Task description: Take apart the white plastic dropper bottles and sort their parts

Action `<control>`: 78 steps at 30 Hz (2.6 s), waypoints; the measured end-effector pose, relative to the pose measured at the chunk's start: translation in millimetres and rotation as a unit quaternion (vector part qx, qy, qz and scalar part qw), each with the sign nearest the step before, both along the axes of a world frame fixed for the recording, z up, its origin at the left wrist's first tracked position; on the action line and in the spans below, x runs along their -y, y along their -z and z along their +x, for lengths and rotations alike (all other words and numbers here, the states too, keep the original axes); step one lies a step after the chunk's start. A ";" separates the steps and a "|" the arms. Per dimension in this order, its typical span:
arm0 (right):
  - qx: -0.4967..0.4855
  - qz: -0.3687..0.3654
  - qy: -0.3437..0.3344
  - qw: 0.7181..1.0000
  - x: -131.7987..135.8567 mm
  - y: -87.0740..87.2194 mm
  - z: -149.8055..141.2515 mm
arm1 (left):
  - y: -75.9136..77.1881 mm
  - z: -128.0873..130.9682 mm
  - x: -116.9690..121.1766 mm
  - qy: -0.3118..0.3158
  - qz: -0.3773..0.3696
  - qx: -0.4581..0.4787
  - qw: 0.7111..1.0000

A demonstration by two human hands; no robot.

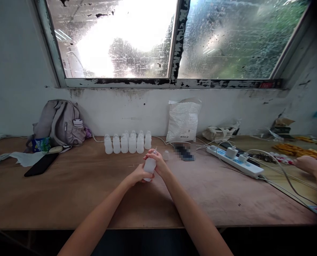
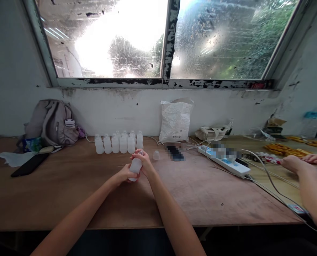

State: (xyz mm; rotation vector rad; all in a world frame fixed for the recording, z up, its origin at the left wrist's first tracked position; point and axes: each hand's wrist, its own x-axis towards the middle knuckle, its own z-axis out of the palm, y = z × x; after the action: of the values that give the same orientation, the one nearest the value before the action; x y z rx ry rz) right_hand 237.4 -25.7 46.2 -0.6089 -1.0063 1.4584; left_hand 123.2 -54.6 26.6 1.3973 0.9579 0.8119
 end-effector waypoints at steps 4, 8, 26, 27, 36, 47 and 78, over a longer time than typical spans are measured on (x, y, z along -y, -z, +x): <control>0.016 0.009 0.030 0.999 1.2 0.5 -3.3 | 8.5 1.6 -3.8 -0.019 0.093 -0.050 0.994; 0.028 0.022 0.057 0.998 1.7 2.4 -4.9 | 16.8 4.2 -6.4 -0.075 0.176 -0.104 0.976; 0.356 0.177 0.376 0.837 -28.2 37.1 20.9 | 24.8 -13.3 -24.7 -0.247 0.243 -0.243 0.906; 0.387 0.164 0.404 0.812 -30.7 40.0 26.1 | 25.8 -14.5 -26.2 -0.252 0.239 -0.238 0.907; 0.468 -0.033 0.363 0.805 -37.7 53.5 55.0 | 29.8 -16.9 -28.2 -0.249 0.245 -0.202 0.915; 0.184 0.010 0.245 0.952 -41.7 29.5 51.9 | 20.8 -11.3 -11.6 -0.199 0.315 -0.220 0.901; 0.045 -0.018 -0.018 0.999 -10.1 -0.8 28.5 | 17.0 -11.6 -15.3 -0.245 0.374 -0.146 0.882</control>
State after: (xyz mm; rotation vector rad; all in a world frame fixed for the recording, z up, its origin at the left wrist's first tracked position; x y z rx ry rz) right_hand 265.9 -15.6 47.1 -0.6913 -1.0686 1.4946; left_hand 111.6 -39.3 9.6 2.0113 1.3395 1.4899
